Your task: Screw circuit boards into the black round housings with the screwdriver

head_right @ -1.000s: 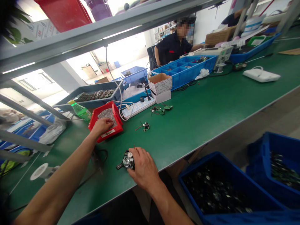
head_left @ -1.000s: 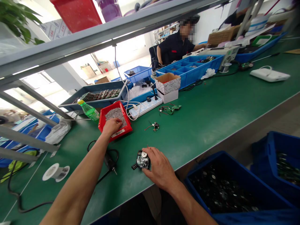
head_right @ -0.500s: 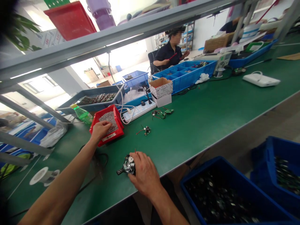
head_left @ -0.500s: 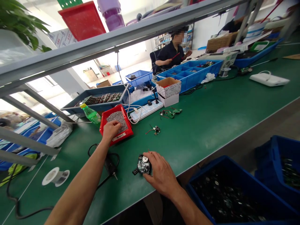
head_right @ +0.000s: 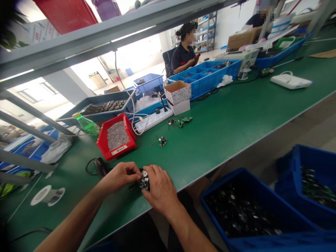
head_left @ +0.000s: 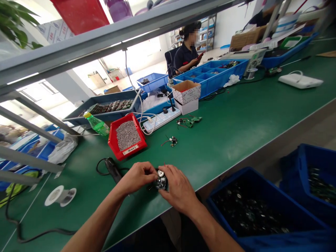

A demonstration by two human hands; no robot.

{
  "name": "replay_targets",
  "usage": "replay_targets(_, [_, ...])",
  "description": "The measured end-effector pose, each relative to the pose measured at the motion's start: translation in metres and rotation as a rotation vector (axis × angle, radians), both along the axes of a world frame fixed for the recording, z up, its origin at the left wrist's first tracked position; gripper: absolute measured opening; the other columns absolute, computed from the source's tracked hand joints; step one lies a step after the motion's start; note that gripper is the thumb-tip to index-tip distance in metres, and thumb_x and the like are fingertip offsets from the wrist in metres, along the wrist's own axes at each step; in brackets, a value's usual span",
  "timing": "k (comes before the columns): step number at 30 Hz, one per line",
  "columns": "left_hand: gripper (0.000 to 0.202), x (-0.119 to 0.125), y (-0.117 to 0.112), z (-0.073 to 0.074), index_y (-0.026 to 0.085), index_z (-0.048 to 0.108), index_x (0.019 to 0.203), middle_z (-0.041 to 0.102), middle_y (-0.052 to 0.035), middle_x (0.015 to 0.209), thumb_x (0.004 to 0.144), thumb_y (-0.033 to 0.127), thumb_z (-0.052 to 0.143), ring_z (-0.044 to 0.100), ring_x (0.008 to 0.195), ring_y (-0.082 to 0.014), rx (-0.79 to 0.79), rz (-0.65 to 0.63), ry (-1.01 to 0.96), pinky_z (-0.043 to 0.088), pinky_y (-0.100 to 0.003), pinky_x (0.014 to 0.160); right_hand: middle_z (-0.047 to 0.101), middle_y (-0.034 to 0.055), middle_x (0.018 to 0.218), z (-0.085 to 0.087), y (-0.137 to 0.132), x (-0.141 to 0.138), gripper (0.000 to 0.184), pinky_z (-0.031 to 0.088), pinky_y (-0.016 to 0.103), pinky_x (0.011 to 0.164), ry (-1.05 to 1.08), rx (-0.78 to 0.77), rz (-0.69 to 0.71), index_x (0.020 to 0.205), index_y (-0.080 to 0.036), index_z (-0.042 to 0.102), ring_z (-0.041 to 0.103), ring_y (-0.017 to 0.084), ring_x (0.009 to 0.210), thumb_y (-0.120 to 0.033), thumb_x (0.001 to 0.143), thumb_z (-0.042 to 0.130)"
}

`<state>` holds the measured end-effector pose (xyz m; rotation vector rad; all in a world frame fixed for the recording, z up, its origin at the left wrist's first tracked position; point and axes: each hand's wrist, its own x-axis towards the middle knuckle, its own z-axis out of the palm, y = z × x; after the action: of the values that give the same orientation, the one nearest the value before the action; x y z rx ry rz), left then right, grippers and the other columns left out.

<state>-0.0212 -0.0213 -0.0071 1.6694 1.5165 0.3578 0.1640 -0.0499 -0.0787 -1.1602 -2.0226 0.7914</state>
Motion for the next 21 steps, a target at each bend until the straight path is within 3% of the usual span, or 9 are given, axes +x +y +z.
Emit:
replay_targets(12, [0.014, 0.005, -0.004, 0.0, 0.018, 0.07, 0.072, 0.066, -0.001, 0.067, 0.073, 0.03, 0.063, 0.056, 0.062, -0.0146, 0.014, 0.031, 0.098, 0.043, -0.024, 0.057, 0.055, 0.0078, 0.128, 0.0, 0.0, 0.0, 0.06, 0.042, 0.044, 0.103, -0.001, 0.002, 0.0, 0.131, -0.025, 0.048, 0.05, 0.027, 0.121, -0.015, 0.075, 0.065])
replay_targets(21, [0.013, 0.007, 0.011, 0.004, 0.018, 0.063, 0.064, 0.062, 0.0005, 0.062, 0.07, 0.03, 0.063, 0.053, 0.06, -0.0146, -0.018, -0.09, 0.239, 0.037, -0.024, 0.054, 0.056, 0.0086, 0.126, 0.001, 0.0, 0.001, 0.06, 0.043, 0.044, 0.102, -0.007, 0.001, 0.007, 0.131, -0.025, 0.049, 0.051, 0.027, 0.119, -0.015, 0.075, 0.066])
